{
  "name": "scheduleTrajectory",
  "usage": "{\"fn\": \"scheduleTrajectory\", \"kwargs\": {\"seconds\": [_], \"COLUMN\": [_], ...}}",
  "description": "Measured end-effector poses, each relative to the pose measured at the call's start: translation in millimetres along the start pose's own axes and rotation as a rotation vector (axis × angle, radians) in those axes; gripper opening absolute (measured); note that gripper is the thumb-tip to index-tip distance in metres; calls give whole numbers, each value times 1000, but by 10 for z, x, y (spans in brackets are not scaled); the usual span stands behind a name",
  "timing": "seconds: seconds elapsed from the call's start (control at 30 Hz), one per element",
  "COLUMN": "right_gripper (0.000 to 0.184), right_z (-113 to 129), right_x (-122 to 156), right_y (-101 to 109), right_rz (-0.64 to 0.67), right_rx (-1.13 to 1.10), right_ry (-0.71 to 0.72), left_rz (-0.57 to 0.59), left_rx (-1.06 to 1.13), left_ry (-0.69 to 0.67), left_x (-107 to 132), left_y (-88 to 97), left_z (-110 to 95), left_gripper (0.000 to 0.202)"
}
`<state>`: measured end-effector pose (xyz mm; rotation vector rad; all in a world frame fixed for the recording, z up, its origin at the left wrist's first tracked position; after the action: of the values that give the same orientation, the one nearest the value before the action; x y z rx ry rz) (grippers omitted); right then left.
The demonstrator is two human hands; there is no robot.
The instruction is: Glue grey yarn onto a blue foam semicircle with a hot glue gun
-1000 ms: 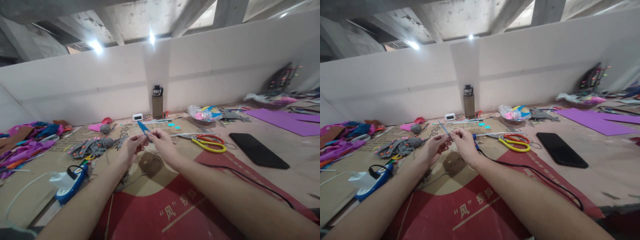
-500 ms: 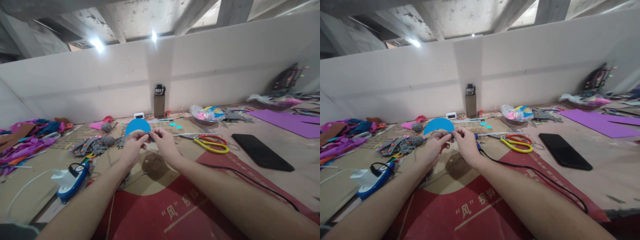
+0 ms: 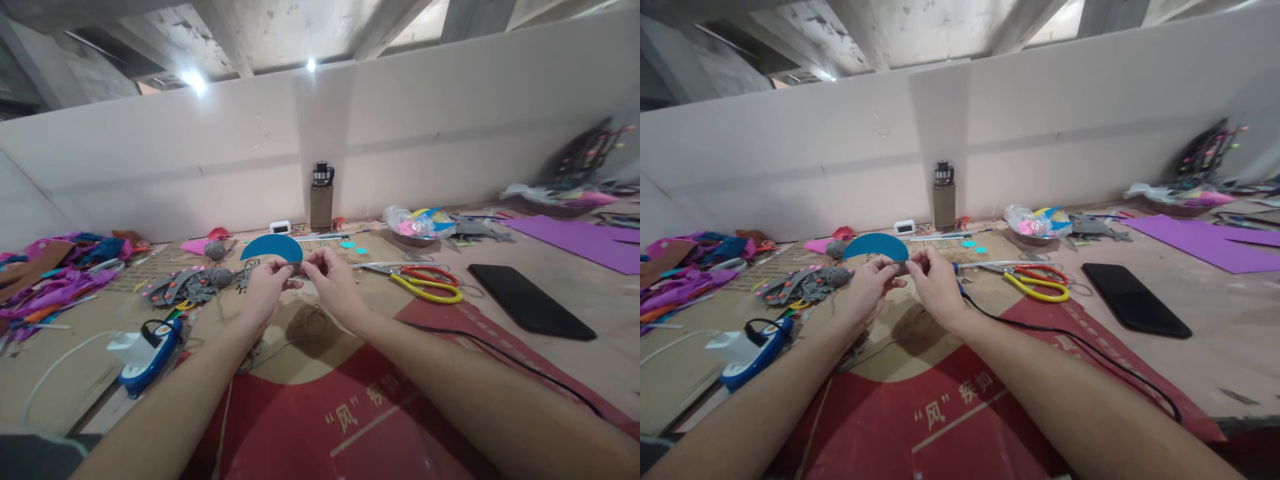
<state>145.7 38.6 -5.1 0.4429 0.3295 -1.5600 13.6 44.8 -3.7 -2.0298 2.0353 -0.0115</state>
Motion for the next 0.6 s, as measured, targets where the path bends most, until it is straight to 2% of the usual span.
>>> {"fn": "scheduleTrajectory", "kwargs": {"seconds": [0.2,0.33,0.6], "right_gripper": [20,17,15], "right_z": [-31,-23,-10], "right_x": [-40,-61,-76], "right_y": [36,43,76], "right_rz": [2,31,-13], "right_rx": [-49,-45,-4], "right_ry": [-47,-52,-66], "left_rz": [38,62,67], "left_rx": [51,53,112], "left_ry": [32,42,62], "left_x": [4,14,1], "left_y": [-37,-59,-59], "left_z": [26,30,1], "left_gripper": [22,24,23]}}
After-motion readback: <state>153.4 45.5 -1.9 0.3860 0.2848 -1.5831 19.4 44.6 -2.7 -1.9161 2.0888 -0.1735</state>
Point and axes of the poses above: each hand's wrist, its own x-axis away from the middle knuckle, its own y-axis out of the back of the hand, z = x × y, the point moved 4 cm from there along -x, towards the middle knuckle, and after that the axes turned 1 degree about -y, right-handed, at the moved point
